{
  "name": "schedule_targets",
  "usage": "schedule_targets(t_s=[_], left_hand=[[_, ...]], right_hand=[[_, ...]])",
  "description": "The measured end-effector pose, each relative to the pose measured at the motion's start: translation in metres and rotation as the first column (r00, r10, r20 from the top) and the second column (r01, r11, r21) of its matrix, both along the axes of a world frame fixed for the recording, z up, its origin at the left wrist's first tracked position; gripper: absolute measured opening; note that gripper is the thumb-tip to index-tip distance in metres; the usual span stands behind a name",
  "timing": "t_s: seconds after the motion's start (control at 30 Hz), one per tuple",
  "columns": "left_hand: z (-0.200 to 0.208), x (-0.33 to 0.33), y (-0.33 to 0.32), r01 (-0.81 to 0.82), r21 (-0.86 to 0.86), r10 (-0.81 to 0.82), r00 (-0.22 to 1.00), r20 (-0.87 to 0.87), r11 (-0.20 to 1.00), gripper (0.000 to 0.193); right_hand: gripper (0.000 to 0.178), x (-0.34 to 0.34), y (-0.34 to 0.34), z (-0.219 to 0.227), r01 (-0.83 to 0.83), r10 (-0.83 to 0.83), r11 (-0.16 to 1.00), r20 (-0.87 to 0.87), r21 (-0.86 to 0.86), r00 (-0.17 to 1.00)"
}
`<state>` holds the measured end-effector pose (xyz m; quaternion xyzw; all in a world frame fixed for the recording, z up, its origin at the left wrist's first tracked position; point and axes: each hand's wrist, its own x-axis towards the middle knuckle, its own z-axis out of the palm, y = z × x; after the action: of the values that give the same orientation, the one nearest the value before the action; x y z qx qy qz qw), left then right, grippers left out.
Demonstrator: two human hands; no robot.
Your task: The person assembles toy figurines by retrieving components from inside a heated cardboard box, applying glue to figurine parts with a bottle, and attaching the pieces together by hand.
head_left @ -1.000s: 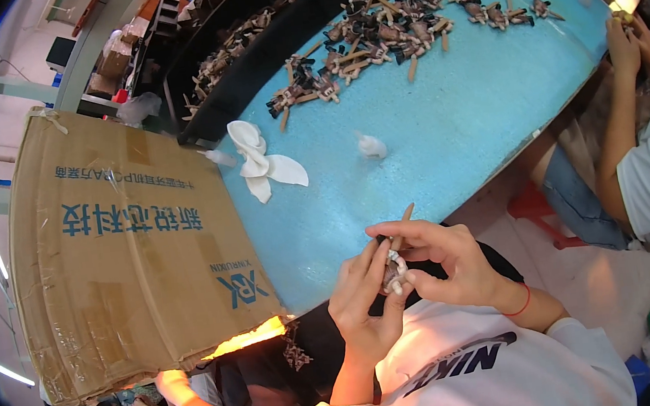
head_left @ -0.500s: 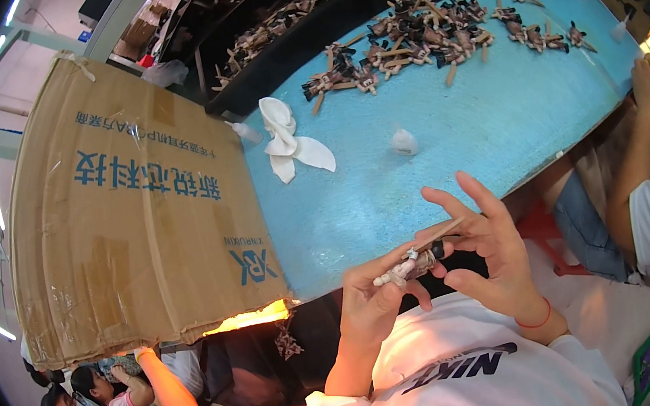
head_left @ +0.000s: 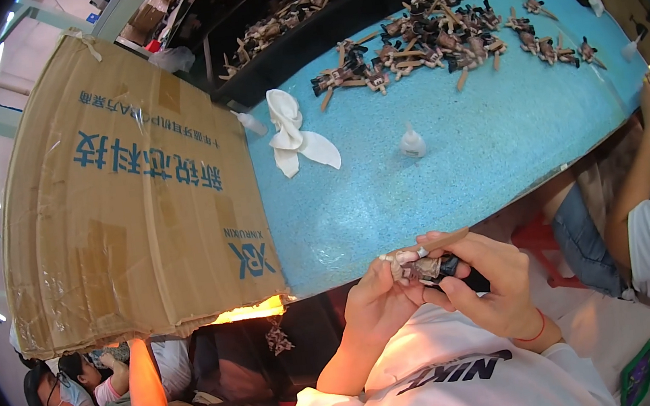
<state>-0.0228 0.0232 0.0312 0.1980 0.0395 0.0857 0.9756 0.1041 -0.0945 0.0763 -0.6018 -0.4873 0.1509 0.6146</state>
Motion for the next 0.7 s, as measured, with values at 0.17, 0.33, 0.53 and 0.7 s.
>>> schedule_targets(t_s=[0.17, 0.33, 0.53, 0.7], left_hand=[[0.006, 0.008, -0.003, -0.016, -0.106, 0.022, 0.998, 0.057, 0.994, 0.040], [0.012, 0.014, -0.006, -0.025, -0.211, 0.040, 0.997, 0.069, 0.977, 0.042], [0.013, 0.015, -0.001, -0.024, -0.148, 0.025, 1.000, 0.007, 0.989, 0.037], [0.001, 0.014, 0.005, -0.063, 0.067, 0.054, 0.991, 0.121, 0.996, 0.048]], right_hand=[[0.035, -0.001, 0.004, 0.000, 0.052, -0.055, 0.998, 0.113, 0.036, 0.992], [0.035, 0.000, 0.003, -0.001, 0.104, -0.096, 0.994, 0.186, -0.034, 0.978], [0.035, 0.003, 0.006, 0.002, 0.107, -0.099, 0.994, 0.237, -0.018, 0.966], [0.034, 0.005, 0.005, -0.007, 0.094, -0.105, 0.994, 0.259, 0.052, 0.960]])
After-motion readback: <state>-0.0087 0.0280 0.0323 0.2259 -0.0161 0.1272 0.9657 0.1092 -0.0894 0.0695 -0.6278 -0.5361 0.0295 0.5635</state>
